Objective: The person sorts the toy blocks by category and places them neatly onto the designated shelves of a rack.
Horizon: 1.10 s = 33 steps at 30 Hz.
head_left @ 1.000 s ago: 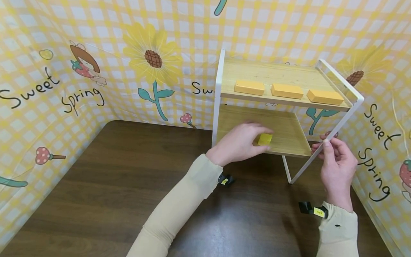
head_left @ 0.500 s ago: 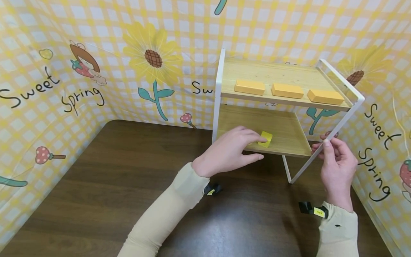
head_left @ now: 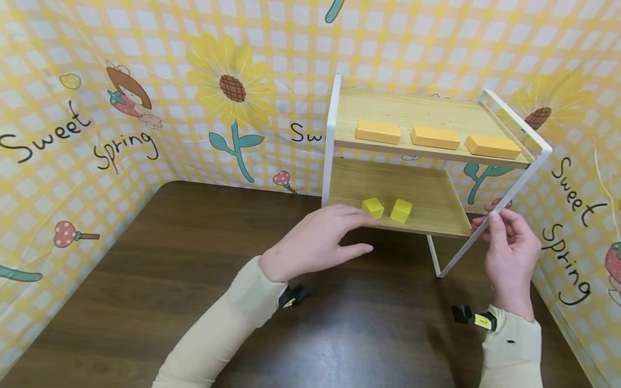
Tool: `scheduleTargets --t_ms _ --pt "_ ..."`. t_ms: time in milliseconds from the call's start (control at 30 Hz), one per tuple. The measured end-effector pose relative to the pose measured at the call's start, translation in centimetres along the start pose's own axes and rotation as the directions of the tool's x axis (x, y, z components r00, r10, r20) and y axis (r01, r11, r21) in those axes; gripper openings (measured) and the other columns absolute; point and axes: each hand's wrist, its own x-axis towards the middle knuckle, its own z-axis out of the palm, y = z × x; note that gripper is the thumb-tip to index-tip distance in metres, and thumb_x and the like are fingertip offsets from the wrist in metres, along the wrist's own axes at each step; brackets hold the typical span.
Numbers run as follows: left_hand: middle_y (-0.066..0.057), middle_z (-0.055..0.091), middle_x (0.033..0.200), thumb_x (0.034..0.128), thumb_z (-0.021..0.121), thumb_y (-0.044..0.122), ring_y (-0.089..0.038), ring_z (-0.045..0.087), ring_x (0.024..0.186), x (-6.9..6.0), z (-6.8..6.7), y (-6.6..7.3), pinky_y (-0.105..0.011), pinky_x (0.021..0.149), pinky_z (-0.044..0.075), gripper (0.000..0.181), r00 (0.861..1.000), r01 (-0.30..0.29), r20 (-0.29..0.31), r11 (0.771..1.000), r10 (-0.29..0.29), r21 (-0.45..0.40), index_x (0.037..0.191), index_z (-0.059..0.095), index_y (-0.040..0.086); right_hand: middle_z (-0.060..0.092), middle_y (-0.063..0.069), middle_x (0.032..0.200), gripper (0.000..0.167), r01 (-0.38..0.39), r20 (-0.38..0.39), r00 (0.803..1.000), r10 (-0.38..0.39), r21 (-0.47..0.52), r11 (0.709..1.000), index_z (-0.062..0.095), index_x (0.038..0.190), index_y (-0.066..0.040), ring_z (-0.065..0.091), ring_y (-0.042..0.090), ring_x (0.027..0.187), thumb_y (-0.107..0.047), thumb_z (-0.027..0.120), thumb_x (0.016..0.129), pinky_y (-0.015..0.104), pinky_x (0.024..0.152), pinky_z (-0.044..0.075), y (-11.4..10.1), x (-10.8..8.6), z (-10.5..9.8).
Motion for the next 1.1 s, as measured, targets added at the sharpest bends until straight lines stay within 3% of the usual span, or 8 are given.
scheduleTargets --t_ms 267,467,700,900,1100 --pt "0.007 0.066 0.128 0.0973 0.07 0.039 -0.008 0.058 0.12 -2.4 -0.8 -1.4 -0.027 0.101 0.044 0.039 0.997 0.07 0.022 0.997 -0.07 0.023 0.13 0.07 0.018 0.073 0.007 0.106 0.031 -0.008 0.003 1.0 0.008 -0.019 1.0 0.068 0.122 0.006 0.069 0.017 0.085 -0.018 0.064 0.102 0.017 0.075 0.054 0.0 -0.1 -0.1" --pt "0.007 0.066 0.127 0.097 0.07 0.041 -0.011 0.059 0.12 -4.4 -2.0 -2.6 -0.031 0.1 0.046 0.039 0.984 0.17 0.055 0.985 -0.172 0.042 0.129 0.07 0.02 0.073 0.006 0.103 0.033 -0.019 -0.001 1.0 0.019 -0.052 0.998 0.068 0.123 0.005 0.069 0.017 0.085 -0.02 0.064 0.102 0.017 0.075 0.053 0.0 -0.1 -0.2" --pt "0.006 0.065 0.127 0.0957 0.072 0.04 -0.013 0.059 0.12 -6.7 -2.5 -4.5 -0.034 0.101 0.046 0.041 0.974 0.222 0.043 0.974 -0.224 0.044 0.129 0.07 0.015 0.073 0.005 0.106 0.031 0.005 -0.006 1.0 -0.006 -0.089 0.996 0.07 0.122 0.002 0.069 0.015 0.086 -0.021 0.063 0.102 0.018 0.074 0.053 -0.1 -0.1 -0.1" --pt "0.006 0.065 0.128 0.0952 0.072 0.043 -0.014 0.059 0.122 -8.7 -2.2 -5.6 -0.037 0.101 0.046 0.043 0.956 0.282 0.068 0.959 -0.284 0.041 0.13 0.07 0.017 0.072 0.005 0.111 0.032 0.014 0.0 1.0 -0.014 -0.088 0.996 0.069 0.122 0.004 0.069 0.015 0.087 -0.021 0.063 0.103 0.018 0.073 0.053 -0.1 0.0 0.0" --pt "0.004 0.066 0.128 0.0944 0.073 0.042 -0.018 0.06 0.122 -10.7 -0.6 -6.3 -0.041 0.101 0.047 0.045 0.932 0.33 0.144 0.943 -0.332 0.035 0.13 0.07 0.015 0.073 0.004 0.108 0.032 0.019 0.002 1.0 -0.018 -0.126 0.992 0.069 0.122 0.003 0.07 0.014 0.087 -0.022 0.061 0.103 0.018 0.074 0.053 0.0 0.0 0.0"
